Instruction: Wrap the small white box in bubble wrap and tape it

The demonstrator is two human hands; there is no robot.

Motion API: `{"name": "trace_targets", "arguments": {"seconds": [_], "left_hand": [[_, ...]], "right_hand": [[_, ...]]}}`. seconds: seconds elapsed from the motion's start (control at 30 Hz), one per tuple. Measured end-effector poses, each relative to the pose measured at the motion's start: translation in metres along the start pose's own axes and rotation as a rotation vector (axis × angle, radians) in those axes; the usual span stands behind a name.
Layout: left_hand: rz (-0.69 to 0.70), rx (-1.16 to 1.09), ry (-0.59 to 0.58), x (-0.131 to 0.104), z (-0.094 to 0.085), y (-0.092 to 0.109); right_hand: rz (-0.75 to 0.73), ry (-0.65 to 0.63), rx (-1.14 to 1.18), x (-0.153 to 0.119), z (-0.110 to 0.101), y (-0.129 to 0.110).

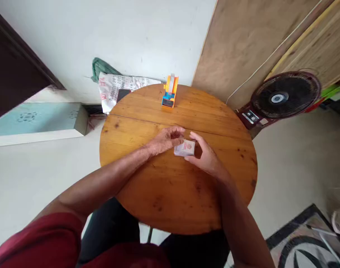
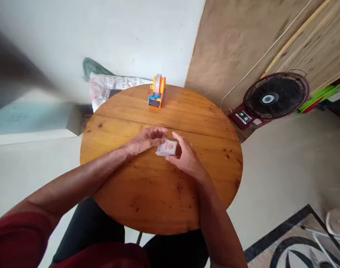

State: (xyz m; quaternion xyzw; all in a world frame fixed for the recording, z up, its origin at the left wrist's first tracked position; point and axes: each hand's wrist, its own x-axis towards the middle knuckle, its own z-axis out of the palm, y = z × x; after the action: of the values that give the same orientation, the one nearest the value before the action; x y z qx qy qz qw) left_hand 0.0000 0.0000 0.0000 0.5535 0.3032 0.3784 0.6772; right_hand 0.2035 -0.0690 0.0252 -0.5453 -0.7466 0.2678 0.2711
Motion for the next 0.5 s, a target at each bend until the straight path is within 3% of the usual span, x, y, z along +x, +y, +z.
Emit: {"name": "trace_targets", "arguments": {"seconds": [0.37,0.5], "left_hand": [[-0.048,-0.117,-0.021,0.0002,0.0037,-0.0063],[-0.061,-0.138,-0.026,-0.0003,0.0013,-0.0030]], "right_hand": [[-0.032,0.071,-0.144,0.0018,0.0059,0.0014],[-0.008,0.036,-0.048,-0.0003,0.0016,-0.0016]]}}
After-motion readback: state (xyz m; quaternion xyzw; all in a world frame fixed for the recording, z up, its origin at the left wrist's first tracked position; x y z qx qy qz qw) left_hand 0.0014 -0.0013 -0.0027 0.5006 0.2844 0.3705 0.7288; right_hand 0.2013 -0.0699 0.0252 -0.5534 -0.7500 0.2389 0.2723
